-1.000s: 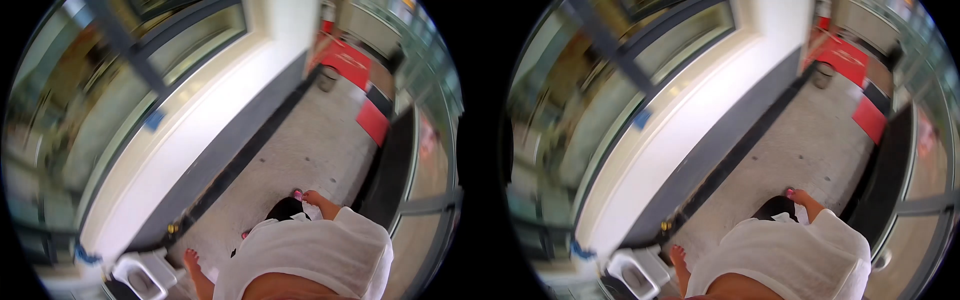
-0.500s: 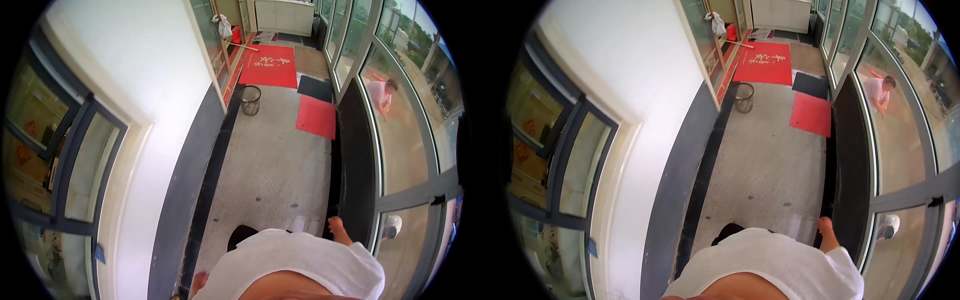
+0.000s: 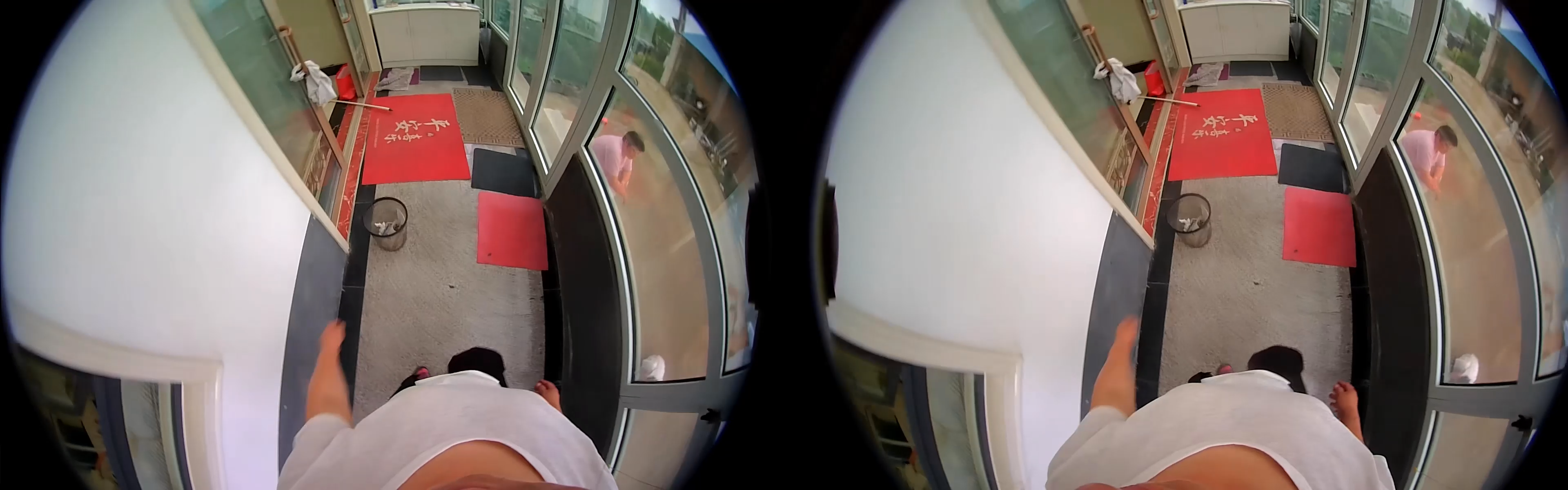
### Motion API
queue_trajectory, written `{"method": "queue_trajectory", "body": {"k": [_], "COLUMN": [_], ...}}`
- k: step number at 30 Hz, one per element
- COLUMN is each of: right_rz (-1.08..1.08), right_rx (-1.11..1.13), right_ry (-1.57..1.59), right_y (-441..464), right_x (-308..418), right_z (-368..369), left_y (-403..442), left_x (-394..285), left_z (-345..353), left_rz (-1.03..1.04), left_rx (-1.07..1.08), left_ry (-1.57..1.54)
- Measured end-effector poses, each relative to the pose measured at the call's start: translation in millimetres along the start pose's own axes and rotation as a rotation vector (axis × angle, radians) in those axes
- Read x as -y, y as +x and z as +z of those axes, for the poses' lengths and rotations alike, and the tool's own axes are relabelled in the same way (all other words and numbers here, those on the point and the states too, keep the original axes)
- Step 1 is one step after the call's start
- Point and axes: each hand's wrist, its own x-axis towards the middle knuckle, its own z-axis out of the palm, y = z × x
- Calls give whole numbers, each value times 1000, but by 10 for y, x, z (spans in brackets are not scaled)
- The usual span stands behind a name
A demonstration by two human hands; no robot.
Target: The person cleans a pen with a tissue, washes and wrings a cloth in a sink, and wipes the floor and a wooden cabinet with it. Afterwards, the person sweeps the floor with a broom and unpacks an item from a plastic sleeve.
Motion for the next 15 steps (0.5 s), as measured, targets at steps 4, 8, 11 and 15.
{"method": "queue_trajectory", "body": {"k": [4,8,11,15], "right_rz": [-8,-294,-522,-502], "right_rx": [35,75,120,196], "right_ry": [24,-487,-853,-858], "right_y": [645,1973,2924,3858], "right_x": [309,-132,-134,1003], "right_z": [172,261,107,-122], "left_y": [1350,1926,2552,2097], "left_x": [-2552,-3321,-2289,-377], "left_z": [423,642,1041,598], "left_rz": [418,492,278,63], "left_rx": [305,536,351,381], "left_ry": [-299,-439,-146,475]}}
